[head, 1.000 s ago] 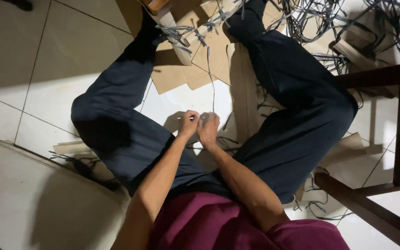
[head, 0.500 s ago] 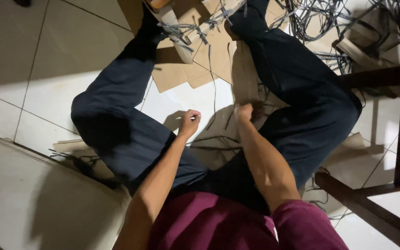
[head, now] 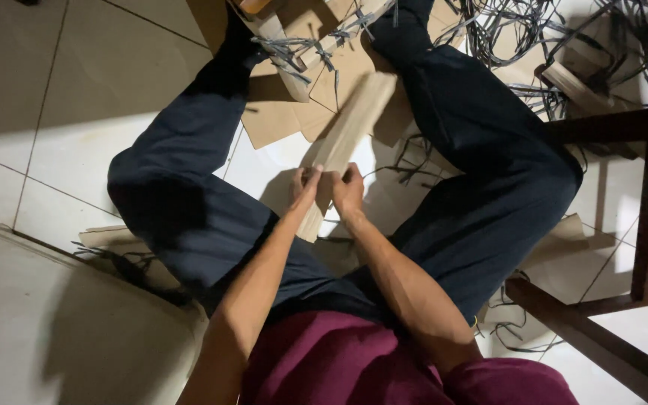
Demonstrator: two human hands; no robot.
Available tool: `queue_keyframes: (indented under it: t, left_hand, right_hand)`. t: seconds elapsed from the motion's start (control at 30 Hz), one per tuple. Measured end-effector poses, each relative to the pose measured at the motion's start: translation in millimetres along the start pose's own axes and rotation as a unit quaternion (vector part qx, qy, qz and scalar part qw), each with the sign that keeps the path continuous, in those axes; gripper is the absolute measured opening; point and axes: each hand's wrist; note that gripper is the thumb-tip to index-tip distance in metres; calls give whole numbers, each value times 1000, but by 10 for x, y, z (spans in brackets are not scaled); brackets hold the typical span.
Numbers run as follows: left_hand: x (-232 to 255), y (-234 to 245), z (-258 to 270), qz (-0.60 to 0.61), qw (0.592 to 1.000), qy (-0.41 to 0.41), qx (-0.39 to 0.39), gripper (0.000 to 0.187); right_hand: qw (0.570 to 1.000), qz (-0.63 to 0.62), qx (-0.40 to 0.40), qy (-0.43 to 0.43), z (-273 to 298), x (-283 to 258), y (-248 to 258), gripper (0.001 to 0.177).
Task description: The person wraps the legs of a wooden chair with protective cardboard strips and secures them with wire ties.
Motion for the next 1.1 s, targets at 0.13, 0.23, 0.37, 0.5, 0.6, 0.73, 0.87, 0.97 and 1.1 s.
queue_keyframes:
  t: [0.13, 0.23, 0.37, 0.5, 0.6, 0.73, 0.87, 0.97, 1.1]
  left_hand:
    - [186, 67, 130, 67, 995, 23, -67, 45]
    - [448, 33, 299, 78, 995, 11, -56, 43]
    - [461, 13, 351, -15, 997, -36, -74, 43]
    - [721, -30, 649, -84, 990, -90, -63, 44]
    - [1211, 34, 1117, -136, 983, -109, -55, 43]
    - [1190, 110, 1278, -133, 984, -120, -22, 45]
    - [1194, 193, 1364, -90, 996, 2, 7, 40]
    - [887, 246, 1384, 10, 999, 33, 12, 37]
    - [697, 251, 1493, 77, 995, 51, 43, 36]
  right_hand:
    - [997, -12, -62, 47, -20, -166, 100, 23]
    - [985, 80, 153, 22, -516, 497, 498, 28]
    - [902, 320, 277, -86, -1270, 1382, 943, 37]
    - [630, 748, -83, -192, -2394, 2838, 1090, 36]
    - [689, 707, -100, -122, -2264, 2868, 1148, 30]
    - [926, 133, 249, -249, -1366, 1395, 737, 50]
    - [937, 281, 204, 48, -654, 599, 263, 51]
    - [941, 263, 89, 193, 56, -248, -1, 51]
    - [950, 188, -50, 242, 532, -851, -119, 61]
Point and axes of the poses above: each hand's wrist, its own z-axis away from the middle knuckle, its own y-axis out of the back of the hand, x = y × z, and after that the axes turned 11 degrees about -x, right-handed
